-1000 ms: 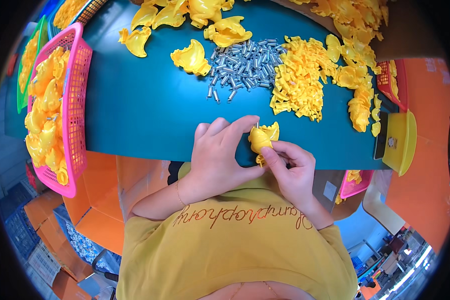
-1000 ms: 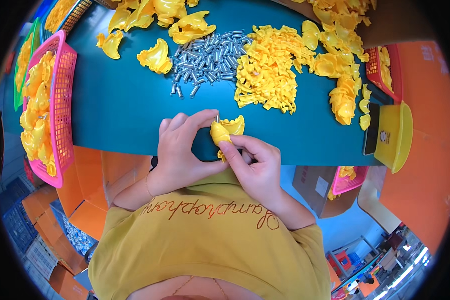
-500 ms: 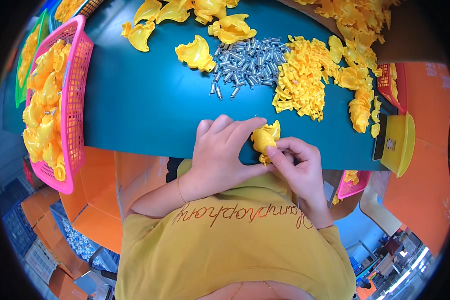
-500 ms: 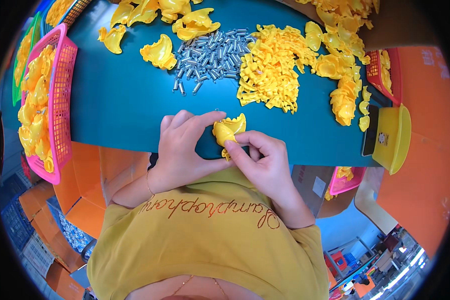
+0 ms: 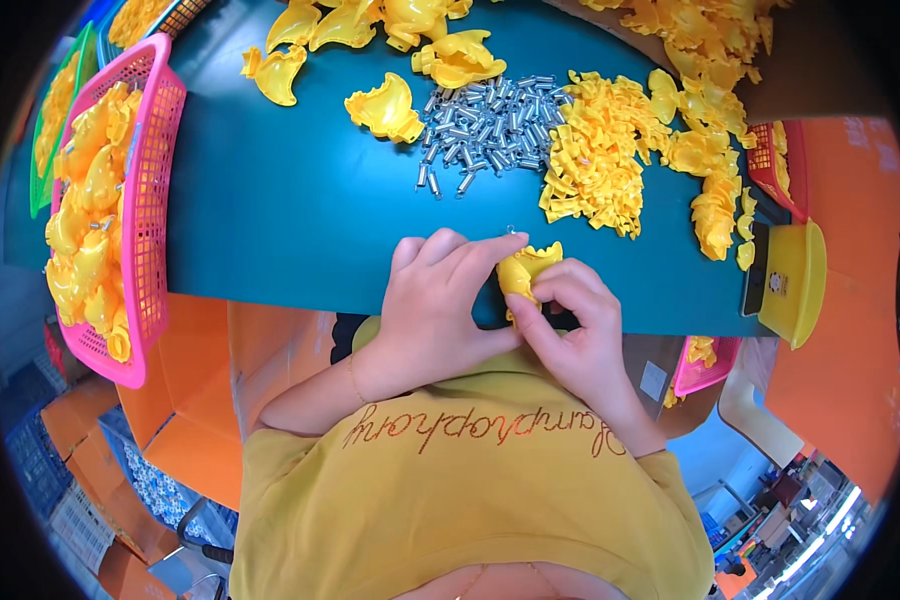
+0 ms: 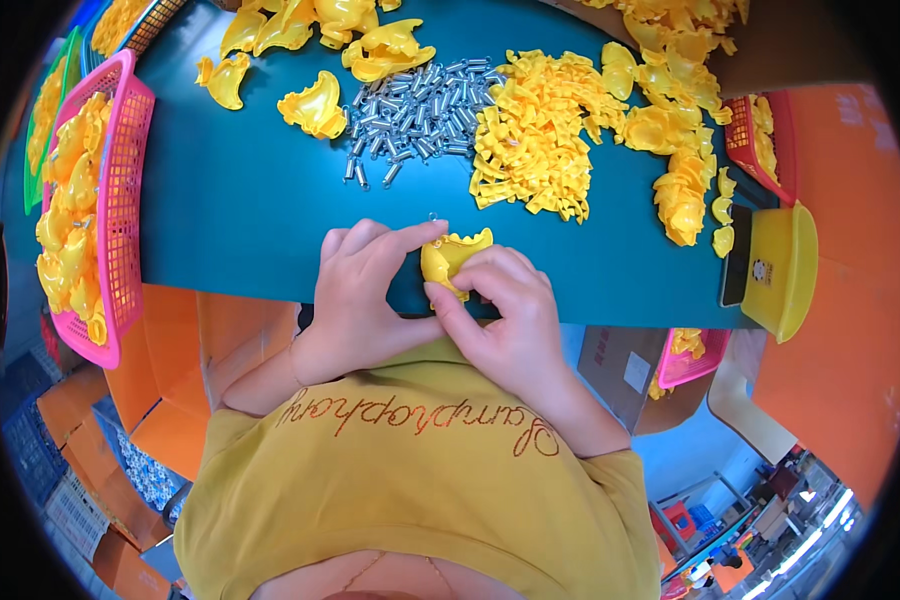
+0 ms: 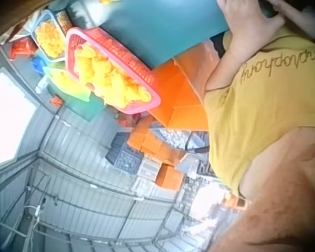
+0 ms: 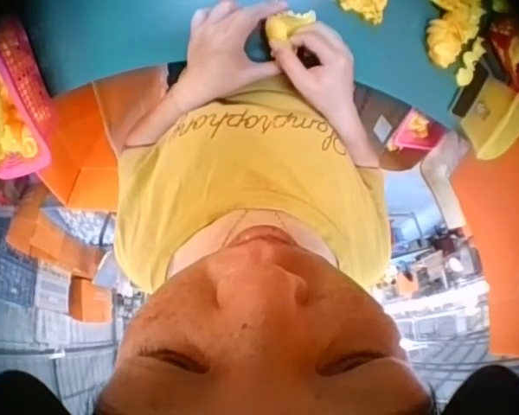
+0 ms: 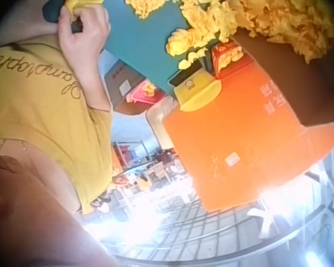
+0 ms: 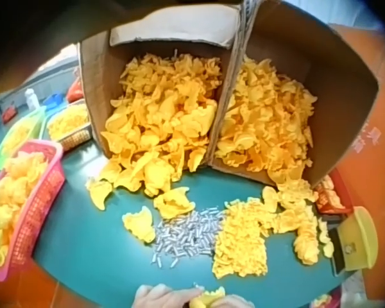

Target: Assembling small yellow toy components by hand.

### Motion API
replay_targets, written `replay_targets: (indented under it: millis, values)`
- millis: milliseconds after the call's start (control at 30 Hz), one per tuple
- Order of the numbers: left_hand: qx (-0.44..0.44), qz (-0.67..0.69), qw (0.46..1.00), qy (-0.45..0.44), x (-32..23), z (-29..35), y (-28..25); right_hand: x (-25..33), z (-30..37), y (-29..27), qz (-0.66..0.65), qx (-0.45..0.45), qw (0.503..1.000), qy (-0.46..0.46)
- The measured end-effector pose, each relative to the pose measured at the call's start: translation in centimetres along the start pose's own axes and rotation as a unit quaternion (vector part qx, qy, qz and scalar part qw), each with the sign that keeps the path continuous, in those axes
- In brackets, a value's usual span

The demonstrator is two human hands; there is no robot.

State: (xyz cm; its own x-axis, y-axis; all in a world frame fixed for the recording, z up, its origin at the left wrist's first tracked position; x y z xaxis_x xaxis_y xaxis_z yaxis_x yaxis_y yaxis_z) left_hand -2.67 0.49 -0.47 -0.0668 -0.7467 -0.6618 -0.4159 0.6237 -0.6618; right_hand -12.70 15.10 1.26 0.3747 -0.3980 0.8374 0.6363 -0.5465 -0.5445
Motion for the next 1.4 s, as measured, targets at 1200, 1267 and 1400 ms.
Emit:
replay_targets:
  millis: [1200, 1267, 1400]
  values:
    - [0.074, 0.008, 0.996, 0.053, -0.4, -0.7, -1.1, -9.4, -20.3, -20.9, 0.465, -0.130, 0.873, -0.061]
    - [0.061, 0.013, 0.997, 0.042, -0.4, -0.8, -1.0, -7.7, -18.7, -20.7, 0.412, -0.219, 0.872, -0.151]
    - [0.047, 0.020, 0.998, 0.027, -0.2, -0.6, -0.9, -4.4, -9.9, -17.3, 0.007, -0.196, 0.979, 0.054]
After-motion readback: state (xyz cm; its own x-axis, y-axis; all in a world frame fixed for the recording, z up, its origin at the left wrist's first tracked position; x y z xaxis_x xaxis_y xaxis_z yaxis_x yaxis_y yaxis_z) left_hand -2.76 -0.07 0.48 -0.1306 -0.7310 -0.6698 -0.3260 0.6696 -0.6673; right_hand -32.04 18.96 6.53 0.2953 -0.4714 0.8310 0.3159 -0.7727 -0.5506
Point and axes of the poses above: each hand's wrist, its own z-axis away from the middle knuckle, its own y-axis out of the palm, x = y × z, the point moved 3 cm from there along -z, towards the middle knuckle, and after that the axes turned 7 degrees about y, right-handed, at the moved point
